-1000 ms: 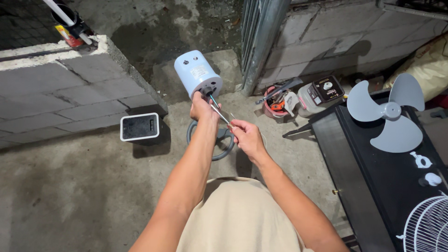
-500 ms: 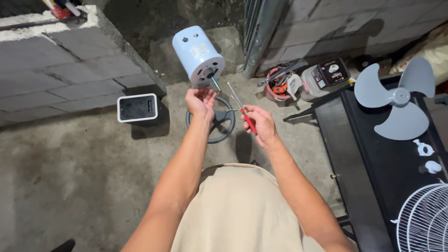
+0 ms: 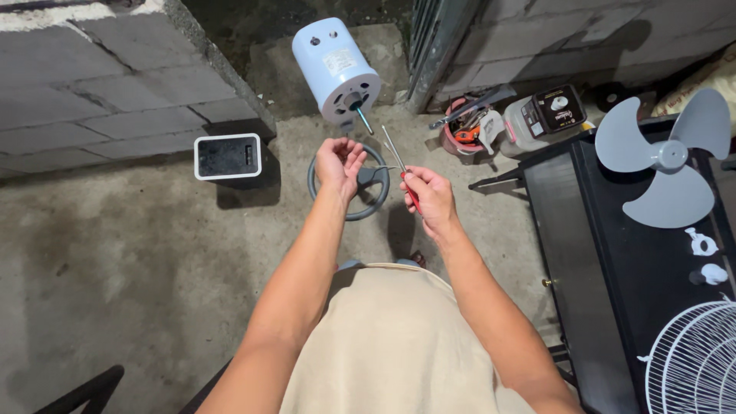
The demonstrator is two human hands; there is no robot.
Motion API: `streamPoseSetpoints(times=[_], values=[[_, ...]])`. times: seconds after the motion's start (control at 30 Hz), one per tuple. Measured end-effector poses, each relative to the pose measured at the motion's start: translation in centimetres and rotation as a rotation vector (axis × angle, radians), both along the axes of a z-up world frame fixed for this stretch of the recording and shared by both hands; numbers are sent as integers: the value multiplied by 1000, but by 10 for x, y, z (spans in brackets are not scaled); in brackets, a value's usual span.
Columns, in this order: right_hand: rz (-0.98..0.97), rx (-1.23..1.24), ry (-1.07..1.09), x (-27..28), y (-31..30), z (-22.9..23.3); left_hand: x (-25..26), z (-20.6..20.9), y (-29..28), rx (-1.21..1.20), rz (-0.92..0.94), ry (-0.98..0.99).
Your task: The person disassembles a standing fan motor using a screwdriver, removes the motor housing, and places the parts on a nearby table. The person then reassembles the motor housing and continues working on the fan components.
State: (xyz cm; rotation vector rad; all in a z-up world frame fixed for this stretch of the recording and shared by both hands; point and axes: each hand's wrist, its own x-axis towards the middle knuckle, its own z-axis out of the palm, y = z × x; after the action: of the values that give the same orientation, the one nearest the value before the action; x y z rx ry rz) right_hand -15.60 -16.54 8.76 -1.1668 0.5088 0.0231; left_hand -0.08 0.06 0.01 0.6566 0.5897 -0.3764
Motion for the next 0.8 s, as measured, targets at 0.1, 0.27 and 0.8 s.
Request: streamPoseSetpoints(times=[0.1,0.27,0.8], values=[[14,-31,-19,0,6,4,-3,6,-3,54,-29,6],[-55,-119,-66,4,12,20,-8,33,-7,58,-76,-66],[-58,-696,-101,57,19,21,19,56,-36,88,-294,-254]])
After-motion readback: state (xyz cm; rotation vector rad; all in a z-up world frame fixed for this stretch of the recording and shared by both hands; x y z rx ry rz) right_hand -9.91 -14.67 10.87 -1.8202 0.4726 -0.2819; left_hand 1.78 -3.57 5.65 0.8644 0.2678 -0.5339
